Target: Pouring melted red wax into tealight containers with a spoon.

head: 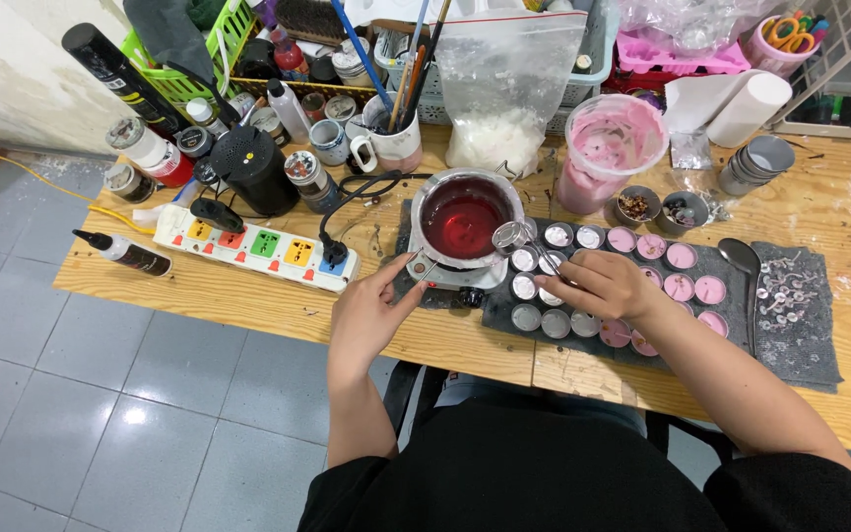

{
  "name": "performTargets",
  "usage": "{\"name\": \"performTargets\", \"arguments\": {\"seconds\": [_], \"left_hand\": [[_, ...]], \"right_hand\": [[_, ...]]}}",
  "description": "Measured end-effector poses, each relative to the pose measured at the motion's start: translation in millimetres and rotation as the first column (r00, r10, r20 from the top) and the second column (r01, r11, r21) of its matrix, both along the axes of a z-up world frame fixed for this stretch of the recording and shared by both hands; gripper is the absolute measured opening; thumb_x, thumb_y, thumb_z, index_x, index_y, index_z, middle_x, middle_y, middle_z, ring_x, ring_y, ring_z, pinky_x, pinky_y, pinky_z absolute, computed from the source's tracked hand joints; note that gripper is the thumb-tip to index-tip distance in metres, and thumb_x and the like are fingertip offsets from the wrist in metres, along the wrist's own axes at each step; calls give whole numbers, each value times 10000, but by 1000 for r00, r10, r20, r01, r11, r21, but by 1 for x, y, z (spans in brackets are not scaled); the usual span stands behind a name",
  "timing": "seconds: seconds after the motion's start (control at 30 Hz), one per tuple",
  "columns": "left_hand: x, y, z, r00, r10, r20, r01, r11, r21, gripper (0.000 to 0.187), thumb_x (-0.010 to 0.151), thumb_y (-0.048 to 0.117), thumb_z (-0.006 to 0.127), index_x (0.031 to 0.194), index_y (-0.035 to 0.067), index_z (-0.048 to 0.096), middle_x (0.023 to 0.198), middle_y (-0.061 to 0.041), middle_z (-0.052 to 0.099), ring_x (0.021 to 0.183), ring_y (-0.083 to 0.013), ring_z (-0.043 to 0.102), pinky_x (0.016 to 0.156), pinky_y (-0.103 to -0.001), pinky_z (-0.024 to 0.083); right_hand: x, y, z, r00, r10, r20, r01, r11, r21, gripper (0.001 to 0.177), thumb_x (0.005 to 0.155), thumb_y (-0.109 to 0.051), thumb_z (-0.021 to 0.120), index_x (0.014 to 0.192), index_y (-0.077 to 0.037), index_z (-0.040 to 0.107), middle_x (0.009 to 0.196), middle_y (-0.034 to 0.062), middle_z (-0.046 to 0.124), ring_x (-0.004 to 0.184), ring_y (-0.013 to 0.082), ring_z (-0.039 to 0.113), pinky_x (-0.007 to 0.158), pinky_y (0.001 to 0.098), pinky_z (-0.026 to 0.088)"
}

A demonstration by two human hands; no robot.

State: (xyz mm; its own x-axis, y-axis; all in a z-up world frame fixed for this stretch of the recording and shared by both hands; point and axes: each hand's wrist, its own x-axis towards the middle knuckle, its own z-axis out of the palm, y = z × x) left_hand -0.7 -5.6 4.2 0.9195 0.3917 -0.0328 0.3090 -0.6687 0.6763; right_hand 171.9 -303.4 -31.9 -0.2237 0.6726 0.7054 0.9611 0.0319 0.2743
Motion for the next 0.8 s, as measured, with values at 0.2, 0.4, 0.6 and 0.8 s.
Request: {"name": "performTargets", "arguments": {"seconds": [0.2,0.4,0.6,0.8], "left_hand": [[-1,0,0,1000,-1,21,1,1000,-2,546,813,412,791,1308,197,706,536,-15,435,484,-136,435,468,-323,348],[3,2,2,998,-17,-61,17,1000,4,544,823,417,778,1327,230,692,516,-6,435,472,-134,426,467,-323,333],[1,0,4,1000,-5,2,6,1000,-23,549,816,407,786,1320,207,700,522,-15,410,477,-129,413,467,-321,338],[1,1,3,1000,-10,-9,10,999,-40,529,834,409,778,1312,196,700,518,-22,406,471,-136,410,472,-323,331]], "right_hand": [[1,9,-8,956,-37,-290,77,989,126,265,826,41,759,1078,-40,735,831,81,635,691,196,566,572,318,428],[2,16,33,474,-142,-869,234,972,-32,205,981,30,616,1132,-55,725,943,57,676,774,104,623,670,233,494],[30,15,49,127,-156,-980,201,971,-129,150,1044,-67,596,1136,-30,709,963,19,687,784,58,572,659,216,443],[44,16,73,7,-243,-970,158,958,-239,135,1021,-115,584,1087,-47,680,905,-26,680,754,41,643,631,211,509]]}}
